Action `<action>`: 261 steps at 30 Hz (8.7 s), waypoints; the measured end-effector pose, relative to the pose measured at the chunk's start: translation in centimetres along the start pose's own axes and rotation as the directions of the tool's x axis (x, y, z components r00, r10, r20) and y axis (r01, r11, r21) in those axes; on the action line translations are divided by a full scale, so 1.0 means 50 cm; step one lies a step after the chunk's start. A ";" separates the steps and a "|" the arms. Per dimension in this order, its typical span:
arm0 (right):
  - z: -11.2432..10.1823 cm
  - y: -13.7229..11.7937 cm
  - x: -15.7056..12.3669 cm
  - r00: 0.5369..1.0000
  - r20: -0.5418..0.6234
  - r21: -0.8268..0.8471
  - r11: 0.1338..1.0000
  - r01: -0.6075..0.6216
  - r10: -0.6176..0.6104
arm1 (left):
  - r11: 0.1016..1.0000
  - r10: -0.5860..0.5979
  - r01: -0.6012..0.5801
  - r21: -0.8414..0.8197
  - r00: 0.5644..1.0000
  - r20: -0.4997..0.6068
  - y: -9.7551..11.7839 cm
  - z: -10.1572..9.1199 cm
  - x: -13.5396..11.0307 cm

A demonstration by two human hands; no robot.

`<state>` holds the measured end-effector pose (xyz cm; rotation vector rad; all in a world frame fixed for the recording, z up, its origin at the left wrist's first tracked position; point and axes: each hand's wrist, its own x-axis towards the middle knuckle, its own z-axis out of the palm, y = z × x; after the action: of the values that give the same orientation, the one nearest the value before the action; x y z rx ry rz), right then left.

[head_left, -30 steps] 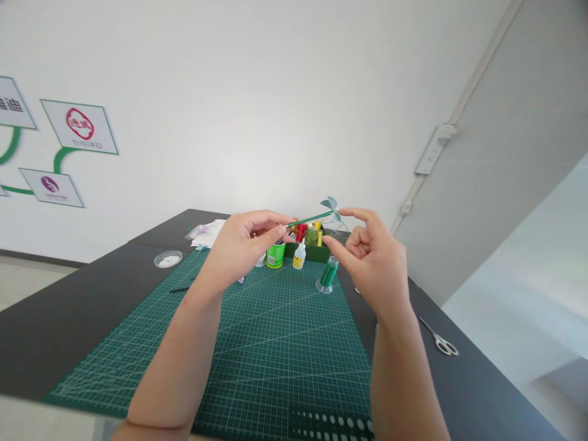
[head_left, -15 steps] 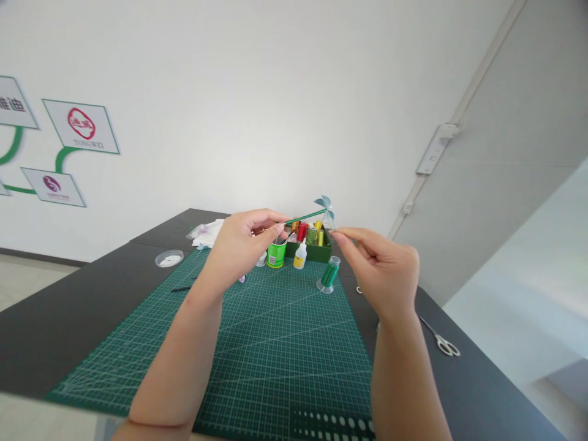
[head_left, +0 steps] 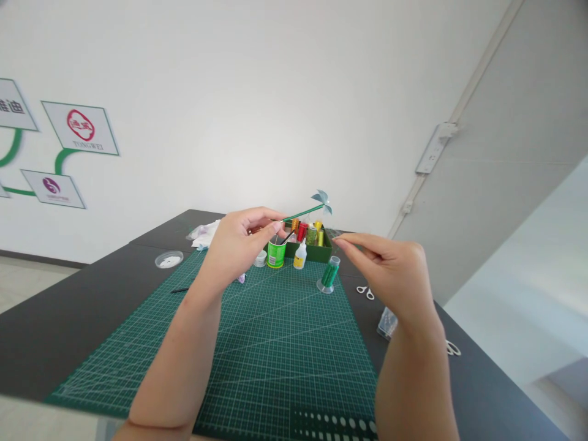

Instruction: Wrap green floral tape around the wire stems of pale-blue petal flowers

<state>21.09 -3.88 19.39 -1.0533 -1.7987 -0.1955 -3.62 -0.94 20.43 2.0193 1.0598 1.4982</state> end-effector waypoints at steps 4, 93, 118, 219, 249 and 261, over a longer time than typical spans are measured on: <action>-0.009 0.007 0.003 0.996 0.077 -0.119 0.992 -0.044 0.054 | 1.000 0.003 -0.004 -0.029 0.999 -0.034 0.001 -0.003 0.002; -0.042 0.078 0.022 0.920 0.294 0.773 0.502 -0.389 0.260 | 0.902 -0.049 -0.182 -0.391 0.858 -0.512 -0.016 -0.048 0.016; 0.005 0.241 0.035 0.862 -0.056 0.116 0.860 -0.496 0.505 | 0.945 -0.037 -0.021 -0.327 0.985 -0.169 -0.009 -0.021 0.010; -0.061 0.034 0.002 0.417 0.855 0.408 0.896 -0.174 -0.308 | 0.963 0.109 -0.075 0.257 0.987 -0.118 0.005 0.033 -0.011; -0.058 0.084 -0.009 0.932 0.354 0.542 0.830 -0.135 -0.080 | 0.918 0.143 -0.320 0.234 0.818 0.557 0.045 0.050 -0.047; 0.003 0.081 0.028 0.860 0.502 0.508 0.837 -0.202 -0.097 | 0.839 0.498 -0.490 0.239 0.867 0.028 0.057 0.039 -0.064</action>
<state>23.75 -0.53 19.19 -0.7669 -2.1024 0.6751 -1.31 -5.00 19.78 2.5950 0.7902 1.7202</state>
